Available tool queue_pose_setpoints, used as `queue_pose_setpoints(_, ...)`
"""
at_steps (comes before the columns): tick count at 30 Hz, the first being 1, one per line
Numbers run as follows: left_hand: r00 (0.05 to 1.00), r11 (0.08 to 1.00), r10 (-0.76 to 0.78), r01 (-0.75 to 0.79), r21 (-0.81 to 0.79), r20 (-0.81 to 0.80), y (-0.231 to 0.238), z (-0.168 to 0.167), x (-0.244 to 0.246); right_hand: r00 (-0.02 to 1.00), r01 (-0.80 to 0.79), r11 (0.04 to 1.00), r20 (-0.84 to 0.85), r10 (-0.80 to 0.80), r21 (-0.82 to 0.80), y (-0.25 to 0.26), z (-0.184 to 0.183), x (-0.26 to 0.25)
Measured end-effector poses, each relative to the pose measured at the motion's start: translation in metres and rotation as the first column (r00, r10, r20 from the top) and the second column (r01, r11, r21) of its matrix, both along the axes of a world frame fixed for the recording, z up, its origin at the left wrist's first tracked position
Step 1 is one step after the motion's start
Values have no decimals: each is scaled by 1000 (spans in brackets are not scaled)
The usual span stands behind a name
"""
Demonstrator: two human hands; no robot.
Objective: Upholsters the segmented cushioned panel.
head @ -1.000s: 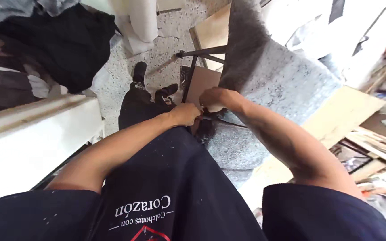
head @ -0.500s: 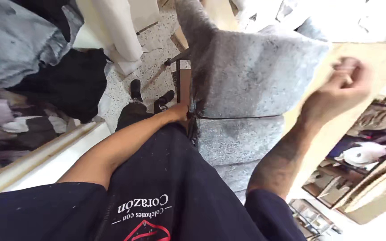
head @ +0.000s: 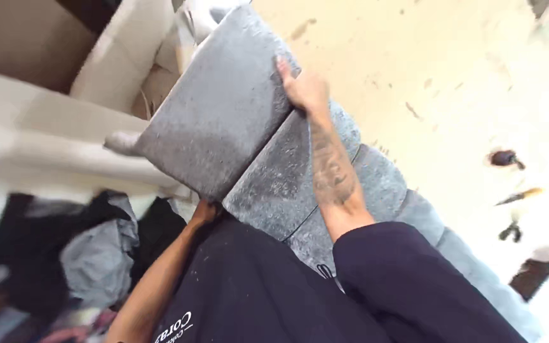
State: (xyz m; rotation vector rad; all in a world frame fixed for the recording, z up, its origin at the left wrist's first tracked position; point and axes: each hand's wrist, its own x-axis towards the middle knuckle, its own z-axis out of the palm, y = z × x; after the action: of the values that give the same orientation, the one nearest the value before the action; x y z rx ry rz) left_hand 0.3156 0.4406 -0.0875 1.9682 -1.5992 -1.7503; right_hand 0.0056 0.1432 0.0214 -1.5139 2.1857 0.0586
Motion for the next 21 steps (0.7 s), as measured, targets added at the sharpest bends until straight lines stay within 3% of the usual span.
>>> queue_pose_setpoints(2,998,1000,-18,19,-6,64,-7,2,-5,998,-23,995,-64,17,-96,17,-6,4)
queue_pose_setpoints(6,941,958,-285,276,72,184,-20,3,-4,993,-97,936,-100,67,-339,66,-29,17)
queue_pose_setpoints(11,821,833,-549,524,175,154,-38,3,4,985,-171,956,-45,165,-239,122,-3,42)
queue_pose_setpoints(14,728,734,-672,633,246,135,-56,1,9,998,-48,945,22,58,-323,79,12,-5)
queue_pose_setpoints(17,643,650,-754,700,294,135,-54,-3,13,989,-20,996,144,34,-91,23,-2,-54)
queue_pose_setpoints(19,639,658,-752,709,254,162,-55,0,8,977,-71,995,204,56,65,8,-9,-63)
queue_pose_setpoints(21,679,697,-715,671,252,169,-52,9,3,971,-112,990,219,92,84,9,-9,-57)
